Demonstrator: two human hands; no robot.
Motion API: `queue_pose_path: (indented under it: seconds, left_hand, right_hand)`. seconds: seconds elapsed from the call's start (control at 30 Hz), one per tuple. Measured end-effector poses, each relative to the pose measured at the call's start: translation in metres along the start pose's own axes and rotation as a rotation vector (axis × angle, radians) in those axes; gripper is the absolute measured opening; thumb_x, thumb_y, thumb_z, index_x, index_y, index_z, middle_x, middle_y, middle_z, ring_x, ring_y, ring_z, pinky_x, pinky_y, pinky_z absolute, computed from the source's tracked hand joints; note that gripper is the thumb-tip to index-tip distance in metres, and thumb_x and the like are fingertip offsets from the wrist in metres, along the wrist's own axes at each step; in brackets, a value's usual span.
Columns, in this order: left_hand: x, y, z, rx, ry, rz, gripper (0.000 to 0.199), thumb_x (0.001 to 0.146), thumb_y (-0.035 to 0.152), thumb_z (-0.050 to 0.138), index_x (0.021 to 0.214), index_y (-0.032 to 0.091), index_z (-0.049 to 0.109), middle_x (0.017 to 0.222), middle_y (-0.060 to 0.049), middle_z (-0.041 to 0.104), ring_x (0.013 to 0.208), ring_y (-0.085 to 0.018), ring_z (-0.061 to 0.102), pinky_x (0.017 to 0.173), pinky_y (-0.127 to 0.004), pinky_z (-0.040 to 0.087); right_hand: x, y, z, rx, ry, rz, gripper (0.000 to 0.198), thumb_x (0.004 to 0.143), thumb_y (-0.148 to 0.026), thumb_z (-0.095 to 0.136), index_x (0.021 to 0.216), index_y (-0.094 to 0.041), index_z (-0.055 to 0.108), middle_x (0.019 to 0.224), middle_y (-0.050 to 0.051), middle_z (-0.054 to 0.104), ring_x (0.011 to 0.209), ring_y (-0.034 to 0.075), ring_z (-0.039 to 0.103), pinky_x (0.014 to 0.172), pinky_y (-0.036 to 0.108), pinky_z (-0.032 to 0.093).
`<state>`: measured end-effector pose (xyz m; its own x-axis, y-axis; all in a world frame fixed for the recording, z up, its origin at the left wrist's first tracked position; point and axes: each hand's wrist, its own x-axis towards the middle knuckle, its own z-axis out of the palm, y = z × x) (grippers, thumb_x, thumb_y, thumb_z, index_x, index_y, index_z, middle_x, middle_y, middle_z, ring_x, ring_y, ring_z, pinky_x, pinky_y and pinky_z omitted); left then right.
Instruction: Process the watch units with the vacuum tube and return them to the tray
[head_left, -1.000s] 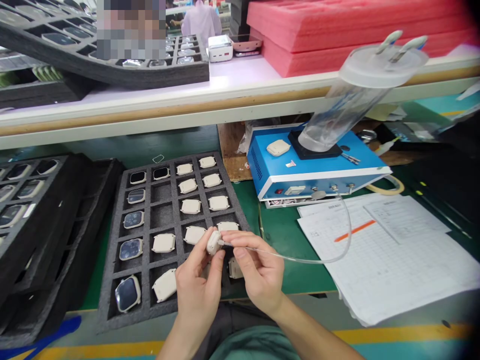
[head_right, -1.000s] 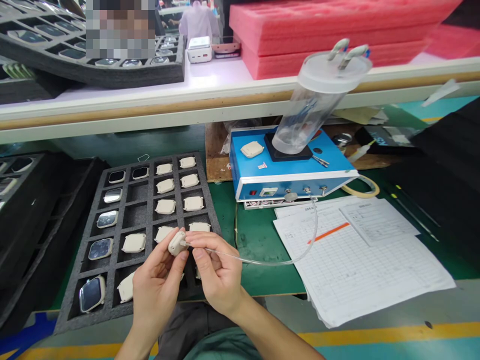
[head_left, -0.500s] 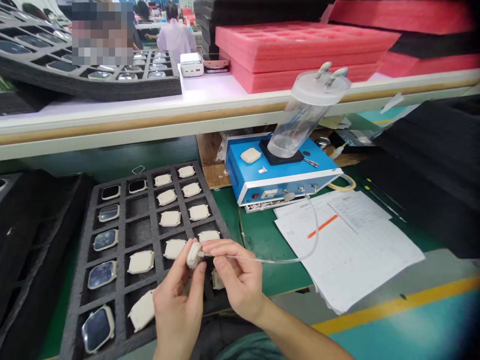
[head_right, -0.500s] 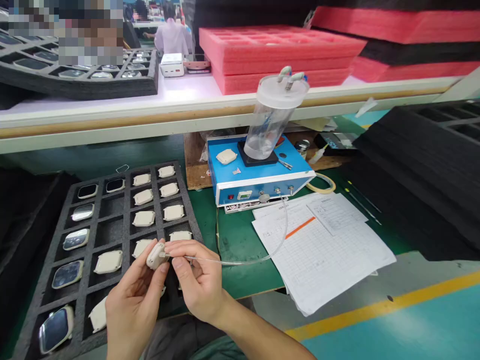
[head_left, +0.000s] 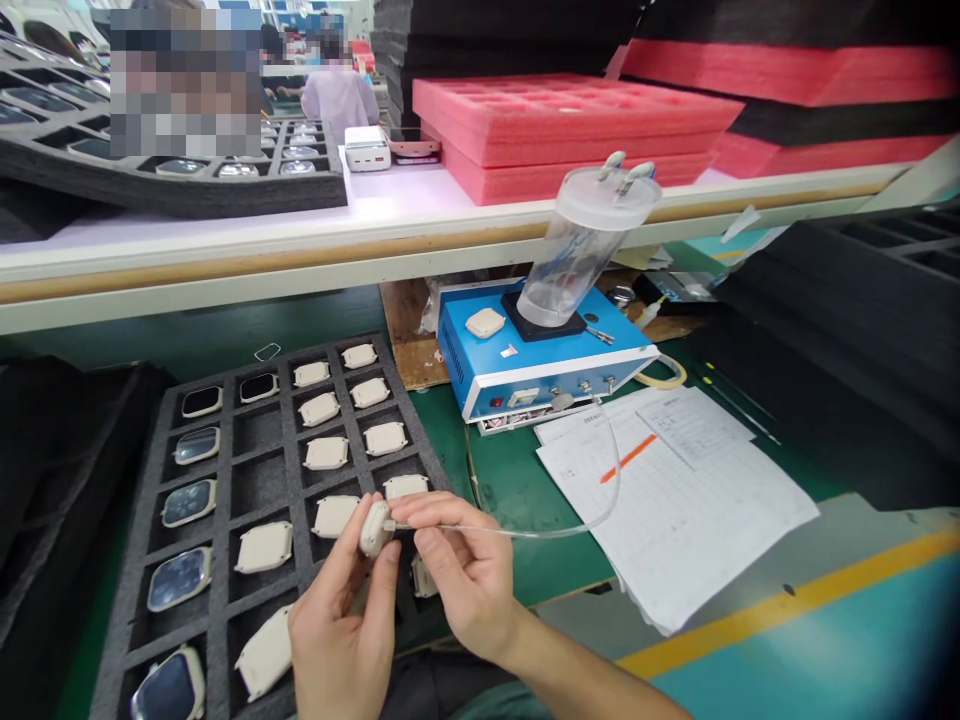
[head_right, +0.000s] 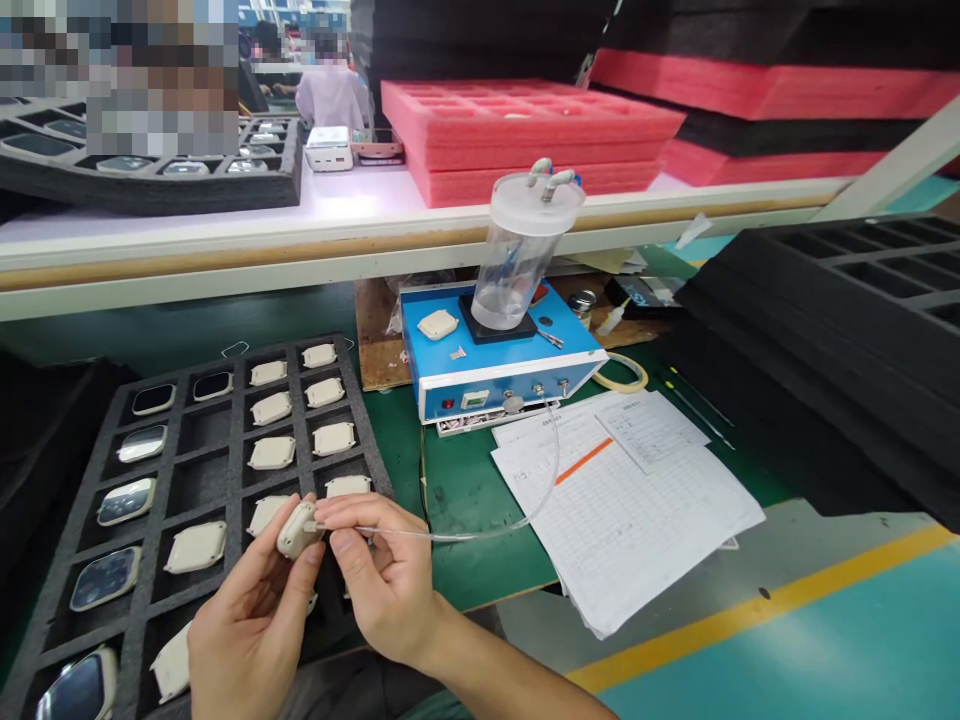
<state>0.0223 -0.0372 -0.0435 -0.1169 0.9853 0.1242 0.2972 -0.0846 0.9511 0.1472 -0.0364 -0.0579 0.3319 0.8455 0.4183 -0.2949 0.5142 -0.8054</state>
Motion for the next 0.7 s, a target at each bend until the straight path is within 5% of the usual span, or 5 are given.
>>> queue_pose_path:
  seconds: [0.7]
  left_hand:
    - [-0.0066, -0.0033, -0.0036, 0.027, -0.103, 0.076, 0.044, 0.098, 0.03, 0.067, 0.14, 0.017, 0.071, 0.132, -0.011, 0.077, 0.112, -0.024, 0.08, 0.102, -0.032, 0.062]
  right_hand:
    - [-0.0094, -0.0015, -0.0023, -0.094, 0.01, 0.02, 0.019, 0.103, -0.018, 0.064, 0.107, -0.027, 0.08, 0.107, 0.005, 0.082, 0.105, 0.017, 0.079, 0.097, 0.028, 0.064]
